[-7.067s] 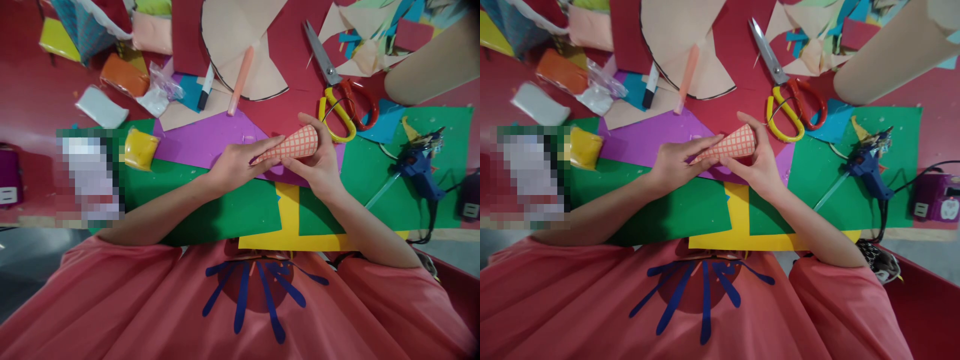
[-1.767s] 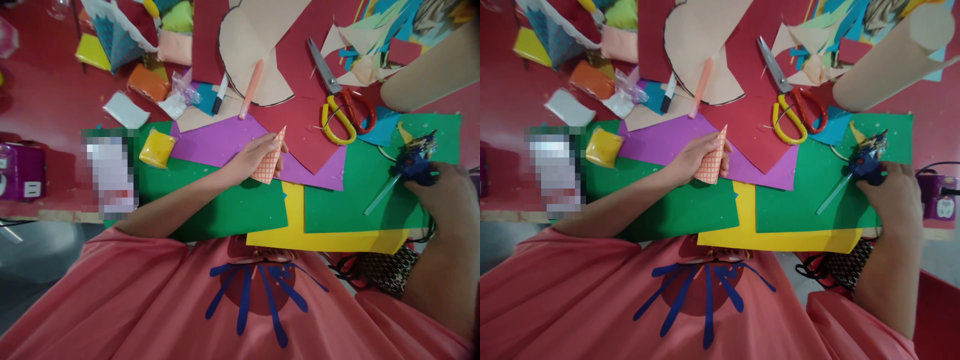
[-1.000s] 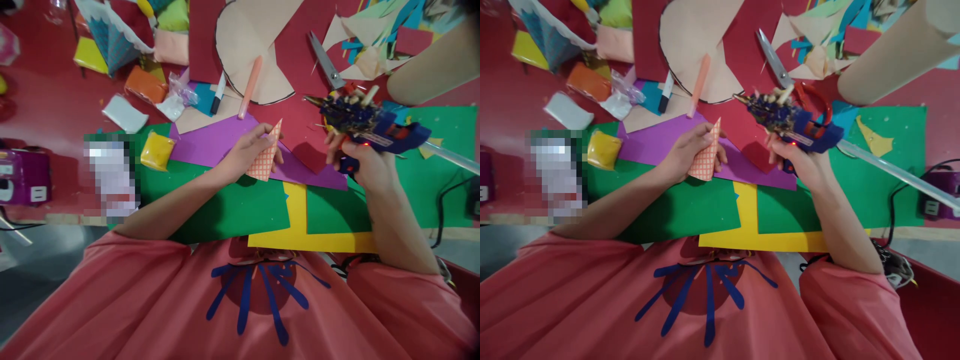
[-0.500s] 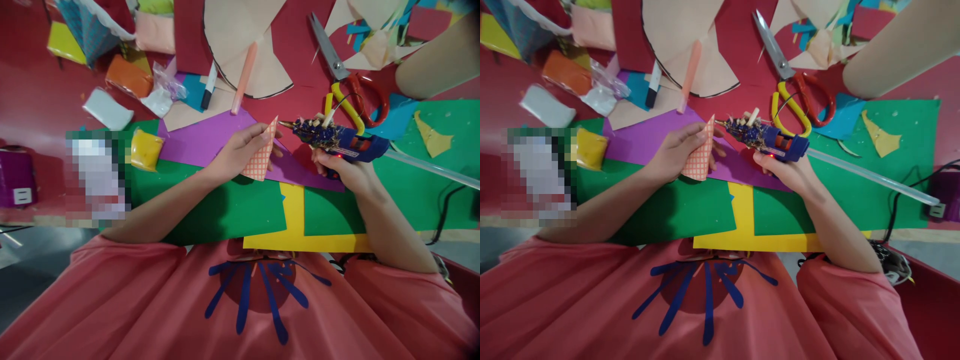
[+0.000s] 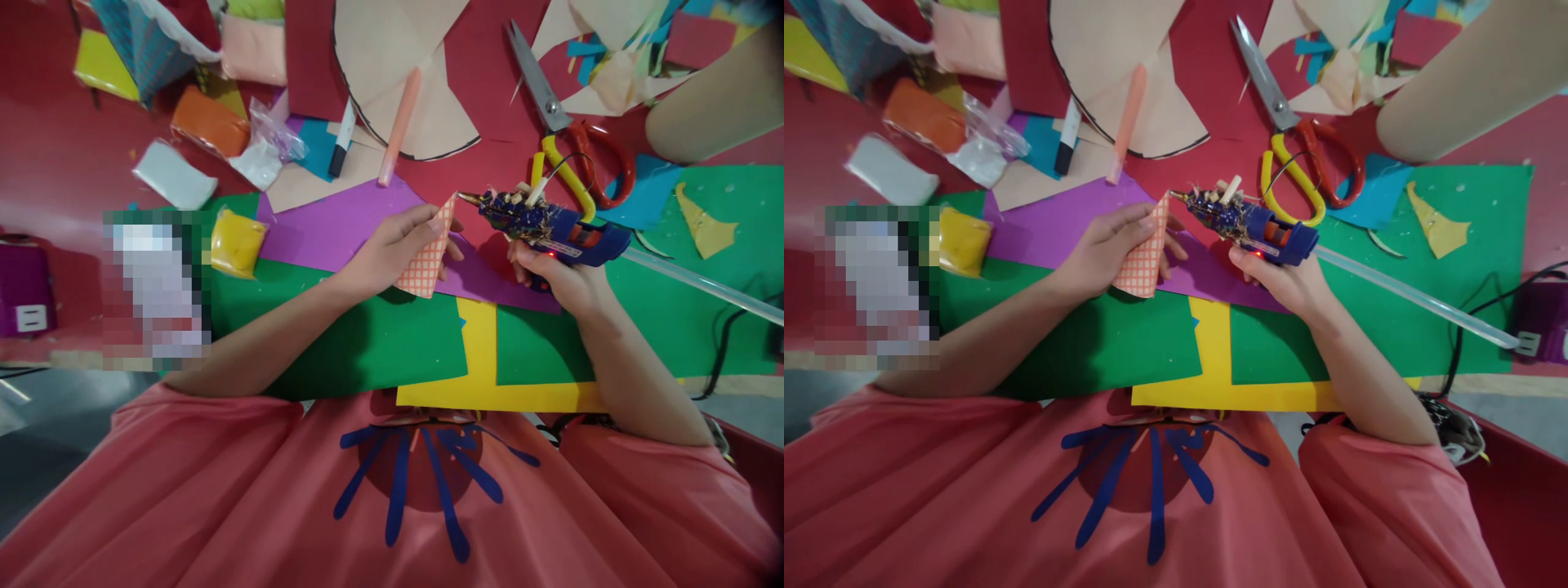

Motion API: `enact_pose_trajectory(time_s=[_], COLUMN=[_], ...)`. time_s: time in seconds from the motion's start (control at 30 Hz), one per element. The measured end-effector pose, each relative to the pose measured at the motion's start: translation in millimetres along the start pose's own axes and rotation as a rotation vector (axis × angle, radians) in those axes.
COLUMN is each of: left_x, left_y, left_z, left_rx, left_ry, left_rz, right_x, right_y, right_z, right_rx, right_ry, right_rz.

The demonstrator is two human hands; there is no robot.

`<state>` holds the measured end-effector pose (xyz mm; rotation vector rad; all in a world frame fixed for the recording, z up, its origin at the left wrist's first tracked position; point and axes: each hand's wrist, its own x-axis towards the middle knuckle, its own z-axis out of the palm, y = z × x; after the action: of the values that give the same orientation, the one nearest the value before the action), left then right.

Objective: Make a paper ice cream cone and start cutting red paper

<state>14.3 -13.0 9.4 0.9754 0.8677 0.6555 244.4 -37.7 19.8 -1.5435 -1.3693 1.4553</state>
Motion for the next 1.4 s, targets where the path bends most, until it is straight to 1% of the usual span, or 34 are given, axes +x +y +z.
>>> enact_pose_trajectory(time_s=[0.23, 0.4, 0.47, 0.6, 0.8, 0.97, 1.07, 1.2, 1.4], left_x=[-0.3, 0.3, 0.7, 1.0, 1.2, 1.0, 0.9, 0.9, 0.6], left_y=[0.5, 0.2, -0.1, -0.8, -1.3, -2.5, -3.0, -4.0, -4.7], left_z=[0.1, 0.5, 0.7, 1.0, 0.0, -2.0, -3.4, -4.4, -4.3], left_rx=[0.002, -0.013, -0.010, -0.032, 0.007, 0.009, 0.027, 0.042, 0.014], left_ry=[0.017, 0.027, 0.033, 0.040, 0.037, -0.013, -0.029, -0.039, -0.047], left_rz=[-0.004, -0.015, -0.009, 0.049, 0.034, 0.054, 0.032, 0.057, 0.072], right_x=[-0.3, -0.7, -1.2, -3.3, -4.6, -2.8, -2.5, -1.9, -2.7], right_y=[-3.3, 1.8, 4.2, 3.7, -3.1, -2.3, -2.9, -3.5, -3.4], right_z=[-0.2, -0.1, -1.0, -3.2, -5.5, -6.2, -6.3, -7.0, -5.4], right_rx=[-0.017, -0.033, -0.034, -0.040, -0.056, -0.085, -0.054, 0.000, -0.013], right_ry=[-0.012, -0.007, -0.023, -0.064, -0.104, -0.068, -0.039, -0.043, -0.031], right_rz=[0.006, 0.020, 0.012, 0.030, 0.078, 0.030, -0.001, -0.056, -0.030])
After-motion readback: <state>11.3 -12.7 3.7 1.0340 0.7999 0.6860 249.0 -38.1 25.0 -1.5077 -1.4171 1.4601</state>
